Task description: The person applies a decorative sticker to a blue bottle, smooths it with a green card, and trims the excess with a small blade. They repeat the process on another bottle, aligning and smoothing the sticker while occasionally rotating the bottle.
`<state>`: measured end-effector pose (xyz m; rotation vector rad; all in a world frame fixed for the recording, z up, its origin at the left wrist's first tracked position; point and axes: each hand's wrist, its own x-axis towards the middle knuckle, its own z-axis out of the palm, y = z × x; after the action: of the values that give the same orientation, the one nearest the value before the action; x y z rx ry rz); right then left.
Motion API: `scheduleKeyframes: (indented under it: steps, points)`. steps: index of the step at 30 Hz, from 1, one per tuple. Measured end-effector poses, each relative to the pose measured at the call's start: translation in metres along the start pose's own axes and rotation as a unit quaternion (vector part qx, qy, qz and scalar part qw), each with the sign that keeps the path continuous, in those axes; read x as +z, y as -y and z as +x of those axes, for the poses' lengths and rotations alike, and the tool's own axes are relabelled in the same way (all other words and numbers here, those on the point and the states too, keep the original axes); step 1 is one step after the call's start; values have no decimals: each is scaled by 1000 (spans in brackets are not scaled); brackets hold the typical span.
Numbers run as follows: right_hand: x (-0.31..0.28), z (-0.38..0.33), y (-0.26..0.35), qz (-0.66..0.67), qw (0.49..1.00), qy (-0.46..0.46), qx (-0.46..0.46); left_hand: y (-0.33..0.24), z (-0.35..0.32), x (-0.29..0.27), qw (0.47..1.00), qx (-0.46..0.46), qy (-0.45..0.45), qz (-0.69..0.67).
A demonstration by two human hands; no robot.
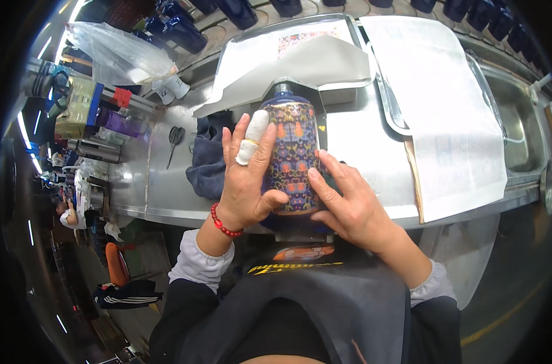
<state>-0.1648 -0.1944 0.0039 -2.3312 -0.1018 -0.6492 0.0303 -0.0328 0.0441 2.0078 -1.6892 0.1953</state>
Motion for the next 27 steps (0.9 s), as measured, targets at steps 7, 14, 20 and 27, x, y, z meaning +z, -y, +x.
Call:
scheduleKeyframes:
  steps: [7,14,20,27]
  points:
    - [-4,2,1,10,1000,9,3,-5,22,-8,999,9,37,10]
    - [-9,4,1,15,1000,24,5,-7,30,-3,997,-19,23,71]
    - [-8,3,0,24,1000,16,1,-9,32,-4,998,-38,24,46]
    - [-8,4,0,28,999,17,1,-12,36,-5,995,-34,26,88]
